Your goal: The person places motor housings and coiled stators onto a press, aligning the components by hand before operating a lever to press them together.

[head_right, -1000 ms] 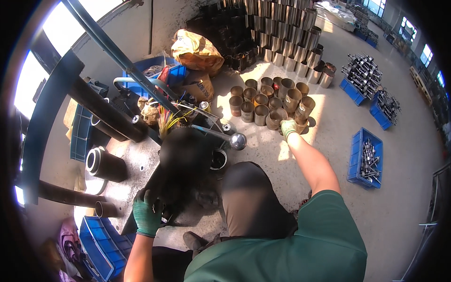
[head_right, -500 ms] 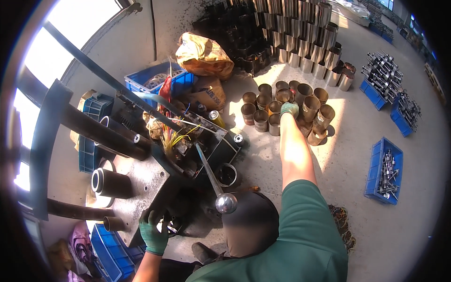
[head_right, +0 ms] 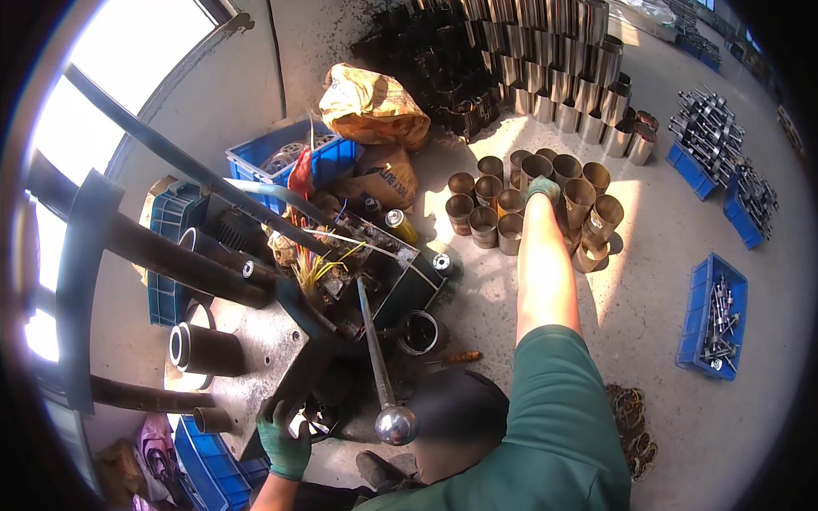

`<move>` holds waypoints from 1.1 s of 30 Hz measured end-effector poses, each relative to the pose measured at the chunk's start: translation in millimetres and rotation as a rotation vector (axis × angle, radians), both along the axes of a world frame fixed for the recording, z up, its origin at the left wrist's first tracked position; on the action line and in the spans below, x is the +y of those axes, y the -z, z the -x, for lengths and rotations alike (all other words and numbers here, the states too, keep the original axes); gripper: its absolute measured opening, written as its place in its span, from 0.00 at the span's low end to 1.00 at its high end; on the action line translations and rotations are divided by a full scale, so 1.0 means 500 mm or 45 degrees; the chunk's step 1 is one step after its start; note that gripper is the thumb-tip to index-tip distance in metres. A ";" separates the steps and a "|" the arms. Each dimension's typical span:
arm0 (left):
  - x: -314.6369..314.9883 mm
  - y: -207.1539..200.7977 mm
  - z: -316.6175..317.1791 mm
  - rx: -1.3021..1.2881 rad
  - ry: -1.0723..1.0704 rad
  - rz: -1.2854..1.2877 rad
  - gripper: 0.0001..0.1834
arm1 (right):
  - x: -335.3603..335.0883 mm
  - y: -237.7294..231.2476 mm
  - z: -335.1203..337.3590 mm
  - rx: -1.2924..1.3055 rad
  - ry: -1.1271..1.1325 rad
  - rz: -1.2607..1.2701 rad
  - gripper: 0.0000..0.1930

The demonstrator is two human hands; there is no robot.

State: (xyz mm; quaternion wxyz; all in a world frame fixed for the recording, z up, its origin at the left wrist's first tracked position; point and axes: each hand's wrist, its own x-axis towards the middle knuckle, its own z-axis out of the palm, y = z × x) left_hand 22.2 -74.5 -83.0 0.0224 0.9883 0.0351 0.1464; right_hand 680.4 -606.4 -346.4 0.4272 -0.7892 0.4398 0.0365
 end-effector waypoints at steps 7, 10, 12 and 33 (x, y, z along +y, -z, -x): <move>-0.022 0.003 -0.020 0.001 0.052 0.099 0.38 | -0.127 0.083 -0.032 -0.994 0.530 -1.057 0.20; -0.019 -0.011 -0.009 -0.004 0.001 0.021 0.34 | -0.008 0.073 0.030 -1.358 0.574 -1.163 0.18; -0.005 -0.016 0.007 0.005 0.016 -0.034 0.33 | 0.074 0.058 0.100 -1.256 0.384 -0.978 0.19; 0.197 -0.088 0.037 -0.327 -0.332 0.985 0.15 | 0.666 -0.609 0.829 -0.688 -2.682 0.149 0.22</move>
